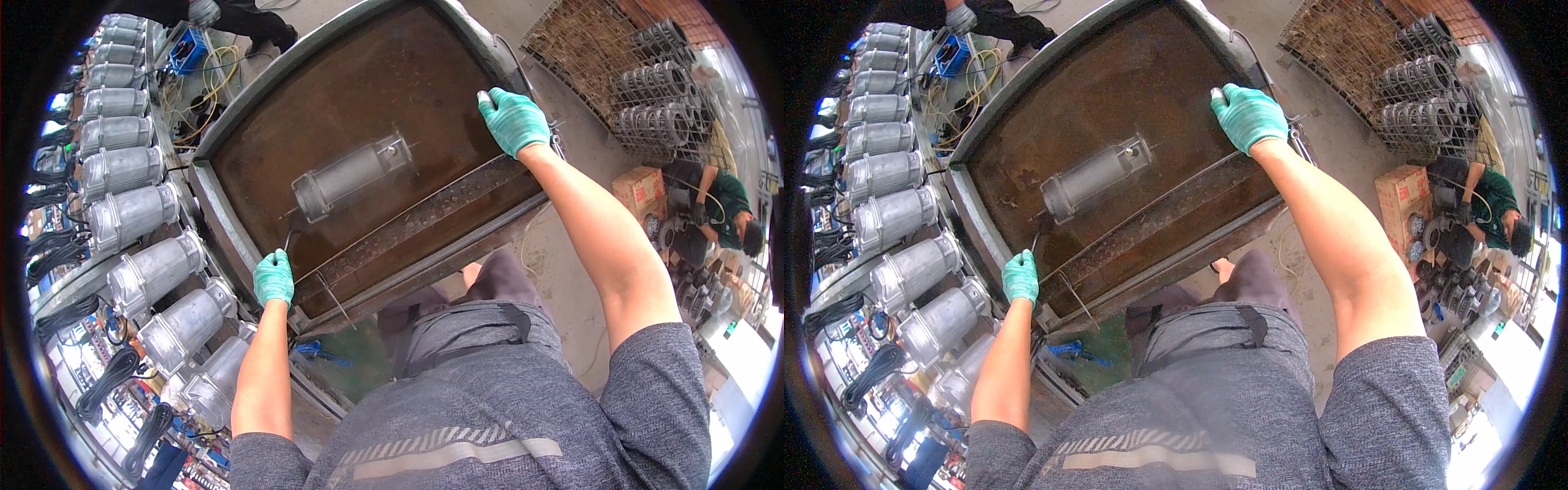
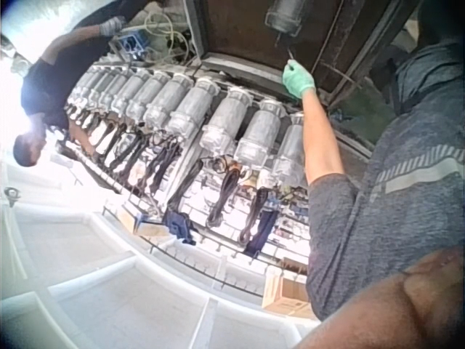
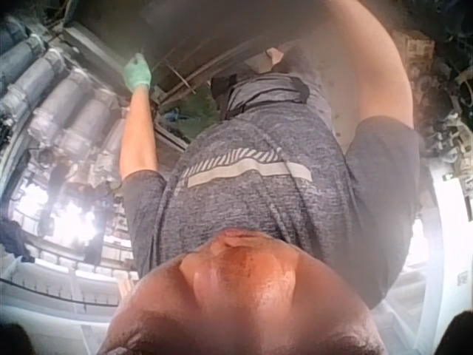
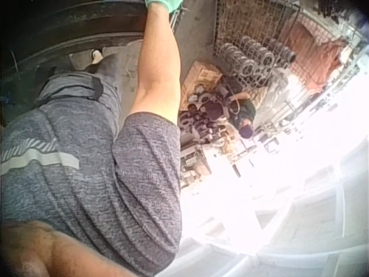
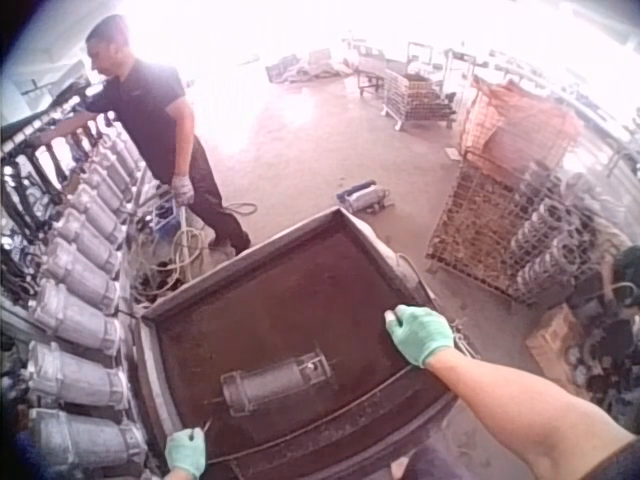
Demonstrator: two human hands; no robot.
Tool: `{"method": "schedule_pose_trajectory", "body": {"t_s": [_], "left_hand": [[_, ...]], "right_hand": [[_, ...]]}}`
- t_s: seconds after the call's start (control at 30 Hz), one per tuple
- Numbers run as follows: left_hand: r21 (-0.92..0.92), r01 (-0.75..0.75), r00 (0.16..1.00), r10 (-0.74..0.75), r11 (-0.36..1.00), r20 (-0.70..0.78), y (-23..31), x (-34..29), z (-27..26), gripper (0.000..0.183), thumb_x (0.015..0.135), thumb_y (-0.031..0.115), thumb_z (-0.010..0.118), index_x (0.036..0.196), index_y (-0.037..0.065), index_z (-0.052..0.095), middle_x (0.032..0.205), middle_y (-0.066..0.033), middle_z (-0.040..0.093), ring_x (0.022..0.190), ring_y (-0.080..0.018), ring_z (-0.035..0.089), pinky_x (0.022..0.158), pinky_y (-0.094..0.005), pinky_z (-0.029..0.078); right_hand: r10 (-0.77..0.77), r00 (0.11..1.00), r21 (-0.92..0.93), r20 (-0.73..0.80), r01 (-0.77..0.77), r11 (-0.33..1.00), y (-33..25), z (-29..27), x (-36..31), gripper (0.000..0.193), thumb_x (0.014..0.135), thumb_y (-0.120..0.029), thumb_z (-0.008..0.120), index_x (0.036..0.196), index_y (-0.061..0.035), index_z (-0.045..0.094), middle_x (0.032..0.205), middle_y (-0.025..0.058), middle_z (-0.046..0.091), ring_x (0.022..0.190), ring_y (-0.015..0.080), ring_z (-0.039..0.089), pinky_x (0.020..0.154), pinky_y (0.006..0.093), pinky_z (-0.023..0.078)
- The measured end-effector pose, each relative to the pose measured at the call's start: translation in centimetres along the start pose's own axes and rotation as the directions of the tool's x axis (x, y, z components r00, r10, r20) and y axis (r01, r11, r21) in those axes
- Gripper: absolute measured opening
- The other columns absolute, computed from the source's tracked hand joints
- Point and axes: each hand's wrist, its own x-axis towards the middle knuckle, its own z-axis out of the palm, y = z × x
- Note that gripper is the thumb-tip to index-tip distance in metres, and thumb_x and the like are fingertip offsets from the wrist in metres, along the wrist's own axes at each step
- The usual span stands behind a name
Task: The person, wearing green gloves, places a silver metal pump housing into a tank of water to check for leaks, rotates it while submerged, removes it, and then retrieves a bundle of black wires from a nearby table.
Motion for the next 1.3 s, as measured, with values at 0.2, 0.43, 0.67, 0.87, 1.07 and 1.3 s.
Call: {"method": "schedule_pose_trajectory", "body": {"t_s": [0.2,0.43,0.67,0.87,1.07,1.3], "left_hand": [[0.016,0.011,0.999,-0.011,1.0,0.038,0.0,0.0,-0.1,0.043,0.101,0.045,0.056,0.093,0.006,0.072,0.096,-0.0247,0.069,0.089,-0.0467,0.065,0.077,-0.053,0.051],[0.018,-0.009,0.999,0.009,1.0,0.033,-0.1,0.1,-0.1,0.043,0.101,0.045,0.056,0.091,0.006,0.071,0.096,-0.0253,0.069,0.089,-0.0475,0.065,0.077,-0.0534,0.05],[0.046,0.02,0.998,-0.023,0.999,0.06,0.2,0.1,-0.3,0.043,0.101,0.046,0.055,0.094,0.007,0.072,0.098,-0.025,0.069,0.091,-0.0469,0.065,0.079,-0.0534,0.051],[0.041,0.031,0.998,-0.033,0.999,0.055,0.5,-0.1,-0.5,0.043,0.101,0.046,0.055,0.094,0.007,0.073,0.098,-0.0246,0.07,0.092,-0.0465,0.066,0.079,-0.0533,0.051],[0.048,0.046,0.997,-0.049,0.998,0.064,0.6,-0.2,-0.6,0.044,0.101,0.047,0.055,0.094,0.008,0.073,0.098,-0.0244,0.07,0.091,-0.0464,0.066,0.079,-0.0536,0.051],[0.058,0.032,0.998,-0.036,0.998,0.059,0.3,0.0,-0.5,0.045,0.101,0.049,0.055,0.093,0.008,0.073,0.098,-0.0245,0.07,0.091,-0.0465,0.066,0.079,-0.0544,0.051]], "right_hand": [[-0.005,1.0,-0.005,-0.005,0.005,1.0,0.2,0.1,0.0,0.043,0.106,-0.047,0.047,0.099,-0.0117,0.072,0.096,0.0203,0.074,0.091,0.0415,0.071,0.084,0.0509,0.057],[-0.003,1.0,-0.008,-0.019,0.002,1.0,0.2,0.2,0.0,0.043,0.106,-0.047,0.048,0.099,-0.012,0.072,0.095,0.0205,0.074,0.091,0.0417,0.071,0.085,0.0508,0.057],[-0.027,0.999,0.003,-0.031,0.028,1.0,0.4,0.6,0.1,0.043,0.106,-0.047,0.048,0.098,-0.0119,0.071,0.095,0.0212,0.074,0.091,0.0427,0.071,0.084,0.0518,0.057],[-0.029,0.999,0.02,-0.027,0.03,0.999,0.6,0.8,0.2,0.042,0.106,-0.047,0.048,0.099,-0.0121,0.07,0.096,0.0216,0.073,0.092,0.0434,0.07,0.084,0.0525,0.056],[-0.002,1.0,-0.006,0.001,0.002,1.0,0.5,0.8,0.3,0.043,0.106,-0.048,0.048,0.1,-0.0122,0.07,0.097,0.0215,0.073,0.093,0.0435,0.07,0.085,0.0528,0.056],[-0.009,1.0,-0.002,-0.019,0.009,1.0,0.7,1.1,0.4,0.043,0.106,-0.049,0.048,0.099,-0.0127,0.069,0.096,0.0211,0.073,0.093,0.0434,0.07,0.084,0.0529,0.056]]}}
